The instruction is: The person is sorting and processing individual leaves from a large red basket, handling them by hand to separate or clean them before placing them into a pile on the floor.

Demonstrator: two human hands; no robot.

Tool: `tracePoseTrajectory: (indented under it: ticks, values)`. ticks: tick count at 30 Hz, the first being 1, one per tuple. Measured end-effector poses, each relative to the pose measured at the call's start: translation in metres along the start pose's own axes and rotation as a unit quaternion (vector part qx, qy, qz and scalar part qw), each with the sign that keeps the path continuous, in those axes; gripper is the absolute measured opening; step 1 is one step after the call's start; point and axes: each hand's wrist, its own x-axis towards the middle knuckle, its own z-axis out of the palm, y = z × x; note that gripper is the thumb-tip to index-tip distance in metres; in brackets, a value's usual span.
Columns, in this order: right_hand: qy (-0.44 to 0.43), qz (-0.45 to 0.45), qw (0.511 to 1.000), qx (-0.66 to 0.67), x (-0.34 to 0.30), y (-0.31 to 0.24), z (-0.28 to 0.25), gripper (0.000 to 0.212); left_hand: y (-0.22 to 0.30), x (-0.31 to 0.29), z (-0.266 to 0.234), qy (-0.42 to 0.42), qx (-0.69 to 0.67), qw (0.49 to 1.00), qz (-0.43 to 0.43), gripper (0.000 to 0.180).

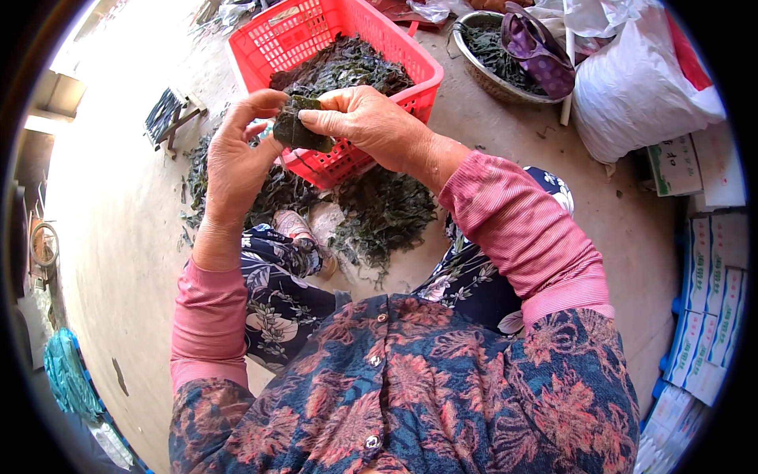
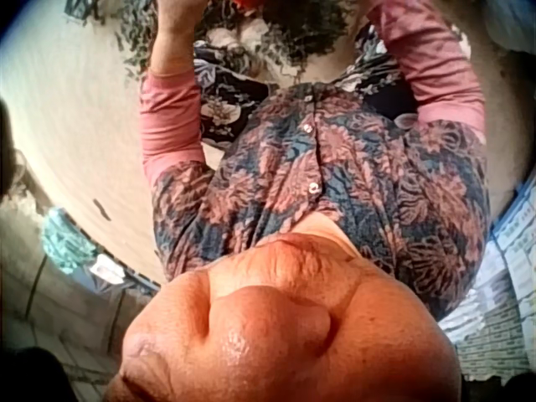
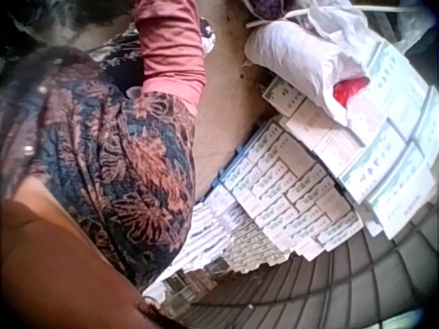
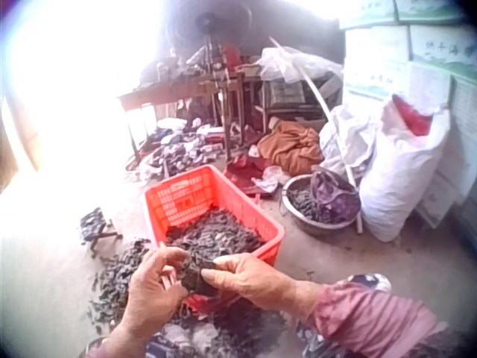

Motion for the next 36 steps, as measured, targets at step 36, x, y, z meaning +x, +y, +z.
tracePoseTrajectory:
  ticks: [36]
  values:
    - [-0.007,-0.032,0.947,-0.319,0.03,0.04,-0.019,0.027,-0.051,-0.026,-0.076,0.045,-0.175,0.924,-0.336,0.006]
